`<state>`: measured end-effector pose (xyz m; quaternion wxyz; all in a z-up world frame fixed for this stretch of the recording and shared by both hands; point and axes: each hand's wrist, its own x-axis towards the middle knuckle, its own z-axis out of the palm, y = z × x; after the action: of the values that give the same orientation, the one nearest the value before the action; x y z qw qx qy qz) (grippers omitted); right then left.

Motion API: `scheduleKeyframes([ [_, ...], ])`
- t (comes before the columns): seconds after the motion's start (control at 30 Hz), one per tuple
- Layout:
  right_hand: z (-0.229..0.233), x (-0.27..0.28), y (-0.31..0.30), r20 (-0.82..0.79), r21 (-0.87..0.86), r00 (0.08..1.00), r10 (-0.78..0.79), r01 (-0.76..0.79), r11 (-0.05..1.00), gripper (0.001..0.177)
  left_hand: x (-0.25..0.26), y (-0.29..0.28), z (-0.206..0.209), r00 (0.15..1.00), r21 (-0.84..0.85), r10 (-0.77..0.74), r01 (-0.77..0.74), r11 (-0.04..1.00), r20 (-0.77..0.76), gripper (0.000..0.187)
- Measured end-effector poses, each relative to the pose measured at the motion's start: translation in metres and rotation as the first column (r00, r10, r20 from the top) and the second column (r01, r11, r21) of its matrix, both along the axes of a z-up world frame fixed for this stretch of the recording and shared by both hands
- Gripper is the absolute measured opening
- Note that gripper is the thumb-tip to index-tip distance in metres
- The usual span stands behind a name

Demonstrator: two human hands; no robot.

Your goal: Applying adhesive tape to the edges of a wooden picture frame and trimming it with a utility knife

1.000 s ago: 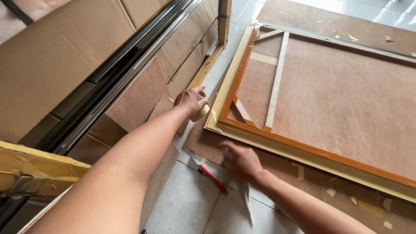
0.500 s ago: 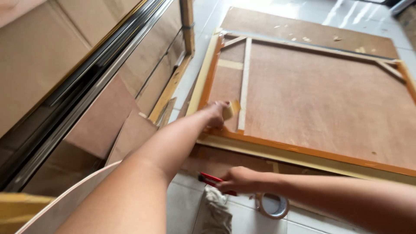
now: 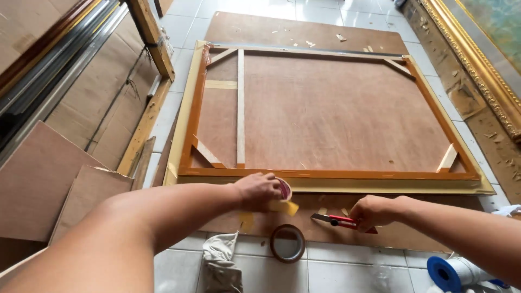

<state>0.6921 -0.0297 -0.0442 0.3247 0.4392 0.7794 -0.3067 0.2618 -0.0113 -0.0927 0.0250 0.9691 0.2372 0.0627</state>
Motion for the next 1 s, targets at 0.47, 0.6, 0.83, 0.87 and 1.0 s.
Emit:
scheduleKeyframes([
  [0.47,0.030,-0.037,0.063,0.033,0.638,0.982,0.187,-0.165,0.753,0.100,0.021,0.006,0.047,0.972,-0.121,0.217,-0.227,0.966,-0.090,0.054],
  [0.6,-0.015,-0.003,0.067,0.059,0.693,0.989,0.133,-0.136,0.708,0.095,-0.011,0.061,-0.011,0.866,-0.196,0.432,-0.482,0.854,-0.250,0.060],
  [0.83,-0.033,-0.034,0.076,0.060,0.761,0.997,0.039,-0.072,0.644,0.088,-0.030,0.066,0.018,0.839,-0.057,0.332,-0.393,0.918,-0.431,0.081],
  [0.87,-0.033,-0.044,0.077,0.058,0.773,0.997,0.044,-0.073,0.631,0.090,-0.038,0.072,0.012,0.829,-0.040,0.364,-0.418,0.907,-0.425,0.083],
  [1.0,-0.020,-0.089,0.084,0.081,0.721,0.994,0.068,-0.105,0.685,0.098,-0.081,0.080,0.015,0.774,-0.005,0.465,-0.517,0.856,-0.429,0.081],
])
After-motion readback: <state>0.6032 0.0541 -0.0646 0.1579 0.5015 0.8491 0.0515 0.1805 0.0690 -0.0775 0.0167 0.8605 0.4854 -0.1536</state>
